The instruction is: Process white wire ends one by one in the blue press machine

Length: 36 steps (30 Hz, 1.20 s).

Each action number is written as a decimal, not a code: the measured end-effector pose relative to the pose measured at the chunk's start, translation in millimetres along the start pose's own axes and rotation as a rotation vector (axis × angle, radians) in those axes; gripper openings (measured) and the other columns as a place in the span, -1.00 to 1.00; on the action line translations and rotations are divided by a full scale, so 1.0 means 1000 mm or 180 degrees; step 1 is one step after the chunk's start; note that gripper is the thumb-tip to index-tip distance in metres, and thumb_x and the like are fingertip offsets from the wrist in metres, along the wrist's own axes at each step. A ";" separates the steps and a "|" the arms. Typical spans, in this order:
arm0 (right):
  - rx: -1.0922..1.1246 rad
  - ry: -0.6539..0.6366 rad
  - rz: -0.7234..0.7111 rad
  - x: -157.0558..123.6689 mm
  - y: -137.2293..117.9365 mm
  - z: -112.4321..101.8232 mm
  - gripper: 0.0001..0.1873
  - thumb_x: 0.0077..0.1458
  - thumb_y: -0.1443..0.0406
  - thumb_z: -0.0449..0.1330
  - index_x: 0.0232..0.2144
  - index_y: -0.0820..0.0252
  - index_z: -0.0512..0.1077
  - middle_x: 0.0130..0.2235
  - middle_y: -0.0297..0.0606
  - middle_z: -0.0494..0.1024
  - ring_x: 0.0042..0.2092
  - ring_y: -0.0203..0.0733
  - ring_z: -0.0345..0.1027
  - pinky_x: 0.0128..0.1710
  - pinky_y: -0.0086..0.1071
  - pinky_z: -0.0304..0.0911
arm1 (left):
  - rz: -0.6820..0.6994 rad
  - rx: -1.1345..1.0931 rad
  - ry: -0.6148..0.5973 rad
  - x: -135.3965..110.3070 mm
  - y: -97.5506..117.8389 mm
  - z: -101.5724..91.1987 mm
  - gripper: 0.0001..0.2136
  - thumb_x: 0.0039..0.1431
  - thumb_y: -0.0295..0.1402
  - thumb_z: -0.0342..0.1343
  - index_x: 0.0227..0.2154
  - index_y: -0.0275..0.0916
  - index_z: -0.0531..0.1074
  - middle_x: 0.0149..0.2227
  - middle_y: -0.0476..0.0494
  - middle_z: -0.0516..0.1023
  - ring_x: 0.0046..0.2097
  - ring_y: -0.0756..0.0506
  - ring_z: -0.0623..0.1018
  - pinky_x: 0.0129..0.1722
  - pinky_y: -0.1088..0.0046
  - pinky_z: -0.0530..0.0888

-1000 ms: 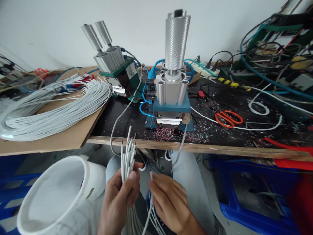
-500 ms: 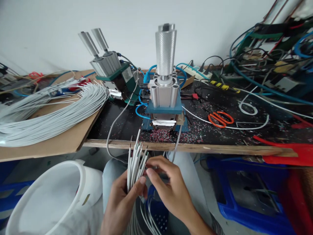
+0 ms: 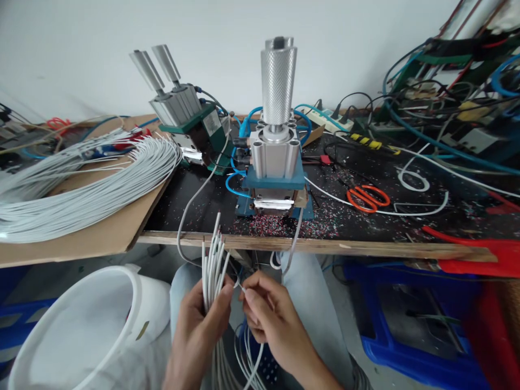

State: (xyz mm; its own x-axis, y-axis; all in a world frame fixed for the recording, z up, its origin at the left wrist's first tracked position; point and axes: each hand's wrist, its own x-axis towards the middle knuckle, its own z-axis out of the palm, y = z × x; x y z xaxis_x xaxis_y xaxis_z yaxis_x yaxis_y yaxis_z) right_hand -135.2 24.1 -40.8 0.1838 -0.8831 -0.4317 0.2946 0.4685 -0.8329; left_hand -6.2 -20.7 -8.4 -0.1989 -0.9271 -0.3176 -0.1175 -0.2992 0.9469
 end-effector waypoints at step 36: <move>-0.0695 0.1966 -0.0704 0.007 0.031 0.038 0.06 0.01 -0.43 -0.21 -0.27 0.49 0.47 -0.29 -0.20 0.46 -0.46 -0.86 0.20 -0.39 -0.93 0.15 | 0.0263 -0.0020 0.0515 -0.014 0.004 0.020 -0.79 0.17 -0.22 0.30 -0.43 -0.26 0.53 -0.46 -0.08 0.46 -0.38 -0.05 0.39 -0.38 0.48 0.38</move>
State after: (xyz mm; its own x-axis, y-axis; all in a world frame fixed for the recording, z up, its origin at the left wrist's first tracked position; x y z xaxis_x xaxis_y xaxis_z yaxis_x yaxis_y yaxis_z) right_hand -89.2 33.5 -56.2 -0.4457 -0.8406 -0.3079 0.0561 0.3170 -0.9468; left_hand -23.7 -4.7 -1.0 -0.0484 -0.9726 -0.2272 -0.1012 -0.2215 0.9699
